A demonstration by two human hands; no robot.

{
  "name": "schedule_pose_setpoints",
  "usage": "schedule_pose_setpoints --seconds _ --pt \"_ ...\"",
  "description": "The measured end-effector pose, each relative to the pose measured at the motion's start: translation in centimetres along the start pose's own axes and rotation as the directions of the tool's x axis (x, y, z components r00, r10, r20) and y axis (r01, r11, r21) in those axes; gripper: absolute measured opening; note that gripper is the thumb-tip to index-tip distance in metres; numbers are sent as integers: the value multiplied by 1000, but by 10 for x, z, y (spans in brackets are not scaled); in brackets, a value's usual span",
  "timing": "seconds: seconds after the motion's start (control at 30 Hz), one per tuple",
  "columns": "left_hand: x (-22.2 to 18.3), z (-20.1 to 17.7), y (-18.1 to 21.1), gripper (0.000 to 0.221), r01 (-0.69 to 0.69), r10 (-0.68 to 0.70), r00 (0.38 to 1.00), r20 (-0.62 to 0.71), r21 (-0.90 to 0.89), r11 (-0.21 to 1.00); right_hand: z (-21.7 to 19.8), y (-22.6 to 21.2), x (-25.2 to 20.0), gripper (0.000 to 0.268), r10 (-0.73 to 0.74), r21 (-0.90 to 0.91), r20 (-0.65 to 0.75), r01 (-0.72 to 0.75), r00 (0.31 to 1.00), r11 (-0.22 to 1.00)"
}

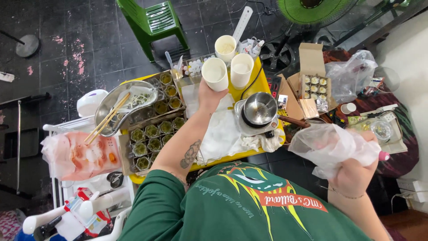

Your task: Preparing and wiping down paper cups and small containers on a workbench in a candle studio.

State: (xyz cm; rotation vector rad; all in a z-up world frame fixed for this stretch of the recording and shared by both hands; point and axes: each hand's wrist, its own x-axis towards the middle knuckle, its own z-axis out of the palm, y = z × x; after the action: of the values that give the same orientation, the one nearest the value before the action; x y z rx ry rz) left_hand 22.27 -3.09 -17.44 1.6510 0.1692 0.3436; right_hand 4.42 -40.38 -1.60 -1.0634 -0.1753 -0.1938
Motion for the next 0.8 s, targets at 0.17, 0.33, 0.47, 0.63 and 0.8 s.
schedule_pose_setpoints --seconds 0.17,0.33,0.47,0.63,0.8 --pt "4 11 0 74 18 -14 1000 -26 141 990 16 -14 4 37 36 -6 -27 -36 999 999" --pt "4 20 -10 83 16 5 998 -69 293 956 9 -12 4 39 76 12 -46 -76 996 997" --pt "6 24 -29 85 71 -21 989 -147 344 936 4 -10 4 31 88 -31 -23 -89 996 996" --pt "8 26 -38 90 147 -68 974 -215 376 915 16 -13 8 36 107 -62 -51 -110 993 992" --pt "9 28 -53 92 158 -78 974 -215 388 908 22 -13 10 37 148 -58 -63 -151 987 987"
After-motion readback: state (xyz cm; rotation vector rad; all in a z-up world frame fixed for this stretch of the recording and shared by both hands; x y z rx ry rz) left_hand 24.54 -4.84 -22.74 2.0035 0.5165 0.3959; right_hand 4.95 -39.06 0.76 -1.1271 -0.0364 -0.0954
